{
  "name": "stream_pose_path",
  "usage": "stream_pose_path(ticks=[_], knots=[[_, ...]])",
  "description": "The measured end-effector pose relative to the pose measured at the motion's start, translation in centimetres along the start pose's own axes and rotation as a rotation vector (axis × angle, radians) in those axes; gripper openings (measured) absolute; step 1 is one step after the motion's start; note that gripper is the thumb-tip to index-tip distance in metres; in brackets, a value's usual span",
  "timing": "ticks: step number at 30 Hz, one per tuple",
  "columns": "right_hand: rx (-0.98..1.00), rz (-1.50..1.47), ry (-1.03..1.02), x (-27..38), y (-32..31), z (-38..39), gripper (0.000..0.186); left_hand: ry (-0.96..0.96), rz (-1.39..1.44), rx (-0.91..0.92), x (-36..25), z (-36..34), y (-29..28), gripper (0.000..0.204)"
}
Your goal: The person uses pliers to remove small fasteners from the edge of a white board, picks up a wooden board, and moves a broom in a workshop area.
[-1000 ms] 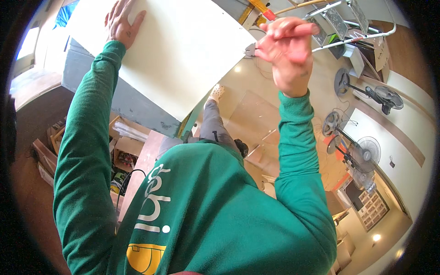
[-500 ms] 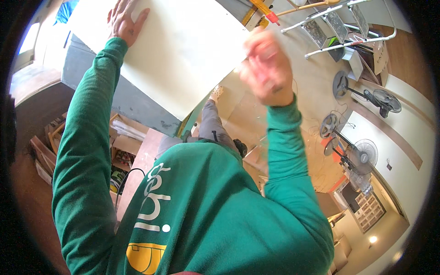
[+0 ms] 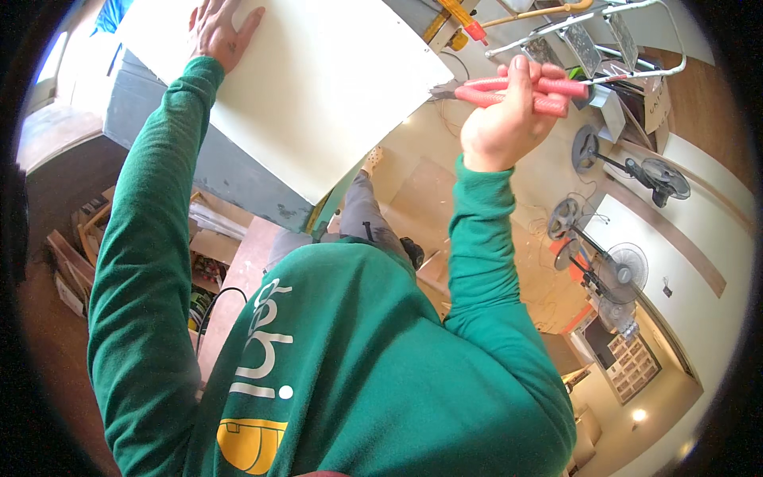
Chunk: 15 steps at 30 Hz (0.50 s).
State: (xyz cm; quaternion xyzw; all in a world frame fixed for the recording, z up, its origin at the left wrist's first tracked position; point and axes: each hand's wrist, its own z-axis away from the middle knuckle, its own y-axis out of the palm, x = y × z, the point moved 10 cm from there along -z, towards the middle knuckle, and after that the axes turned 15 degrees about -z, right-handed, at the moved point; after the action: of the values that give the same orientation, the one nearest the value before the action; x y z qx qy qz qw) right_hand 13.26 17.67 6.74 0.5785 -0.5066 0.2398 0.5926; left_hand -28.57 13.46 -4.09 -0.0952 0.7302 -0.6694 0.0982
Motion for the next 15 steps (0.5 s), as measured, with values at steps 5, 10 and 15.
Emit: stream_pose_path(ticks=[5,10,15], knots=[[0.548,0.001,0.063,-1.9,3.8,3.9,0.028,-0.015,0.004,-0.016,0.1,0.0,0.1,0.063],[1.236,-0.029,0.368,-2.4,7.6,2.9,0.045,-0.026,0.020,-0.052,0.4,0.0,0.2,0.063],[0.696,-0.192,0.457,-3.2,5.0,-1.8,0.047,-0.021,0.014,-0.036,0.8,-0.1,0.6,0.064]])
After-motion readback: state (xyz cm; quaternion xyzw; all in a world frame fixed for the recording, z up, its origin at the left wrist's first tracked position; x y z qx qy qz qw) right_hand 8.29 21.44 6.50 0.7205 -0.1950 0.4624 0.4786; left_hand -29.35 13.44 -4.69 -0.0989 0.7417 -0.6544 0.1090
